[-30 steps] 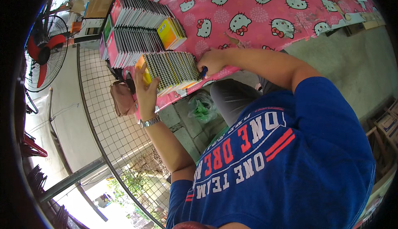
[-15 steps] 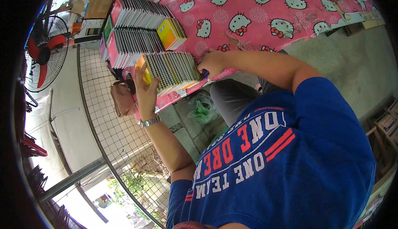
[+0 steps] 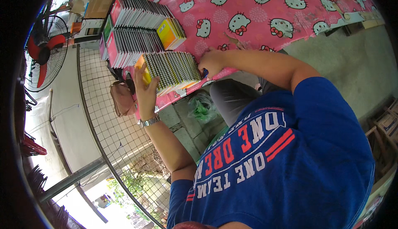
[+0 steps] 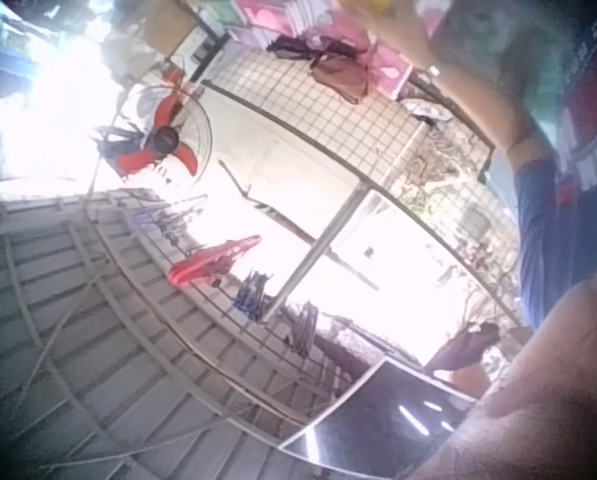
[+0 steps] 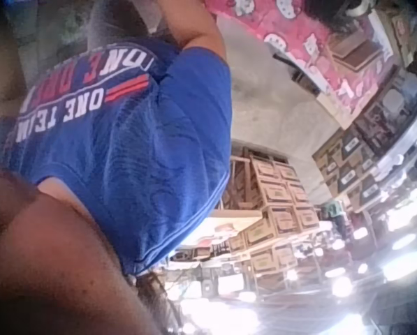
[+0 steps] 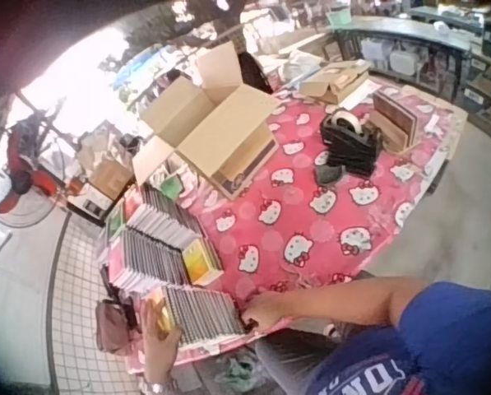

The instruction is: The person assembles notebooks by sliding wire spiral bindings into the pre-punched holes of stacks of paper and covers. The person handles several notebooks, ensuring the binding is correctly threaded through the entire stack before placing the assembled items aside.

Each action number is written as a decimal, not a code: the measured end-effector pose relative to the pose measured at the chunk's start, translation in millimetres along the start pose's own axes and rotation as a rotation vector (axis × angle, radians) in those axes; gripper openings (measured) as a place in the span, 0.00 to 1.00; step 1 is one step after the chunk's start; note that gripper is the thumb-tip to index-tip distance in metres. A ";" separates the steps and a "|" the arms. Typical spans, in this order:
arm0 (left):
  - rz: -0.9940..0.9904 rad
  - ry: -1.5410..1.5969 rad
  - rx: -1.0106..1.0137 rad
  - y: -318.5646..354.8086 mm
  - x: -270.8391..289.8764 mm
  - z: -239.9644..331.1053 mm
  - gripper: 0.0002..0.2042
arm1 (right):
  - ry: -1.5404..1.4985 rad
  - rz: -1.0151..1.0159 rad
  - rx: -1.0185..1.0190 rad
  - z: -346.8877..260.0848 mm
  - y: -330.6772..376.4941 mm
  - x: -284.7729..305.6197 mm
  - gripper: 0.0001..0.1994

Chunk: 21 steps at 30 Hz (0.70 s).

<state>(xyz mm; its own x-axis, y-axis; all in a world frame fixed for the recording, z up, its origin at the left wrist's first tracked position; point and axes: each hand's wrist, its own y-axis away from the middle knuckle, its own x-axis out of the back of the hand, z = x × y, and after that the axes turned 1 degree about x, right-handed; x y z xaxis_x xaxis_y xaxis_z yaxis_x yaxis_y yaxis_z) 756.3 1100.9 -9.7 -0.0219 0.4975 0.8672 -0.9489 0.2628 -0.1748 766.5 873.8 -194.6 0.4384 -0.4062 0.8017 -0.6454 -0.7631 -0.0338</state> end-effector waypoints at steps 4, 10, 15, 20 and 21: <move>0.004 0.019 0.040 3.7 0.3 -2.1 0.30 | -0.055 -0.092 -0.047 -13.5 -13.5 15.7 0.18; 0.001 0.004 0.006 -1.1 -1.4 0.6 0.30 | -0.139 -0.343 -0.216 -3.6 -33.3 14.5 0.19; 0.016 -0.010 -0.005 2.7 -1.2 -5.7 0.30 | 0.128 -0.029 -0.018 -9.1 -7.1 4.2 0.20; 0.030 -0.034 -0.003 5.0 -2.1 -5.1 0.30 | 0.164 -0.125 -0.043 -14.7 -17.0 2.7 0.20; 0.028 -0.035 -0.014 0.6 -2.7 -0.6 0.30 | 0.166 -0.116 -0.050 -8.1 -26.4 0.8 0.20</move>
<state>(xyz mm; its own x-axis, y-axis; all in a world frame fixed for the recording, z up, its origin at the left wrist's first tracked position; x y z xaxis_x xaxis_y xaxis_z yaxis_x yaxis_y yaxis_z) 755.9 1100.2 -12.4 -0.0597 0.4760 0.8774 -0.9433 0.2605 -0.2056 778.8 897.8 -188.3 0.4052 -0.2256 0.8860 -0.6286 -0.7724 0.0908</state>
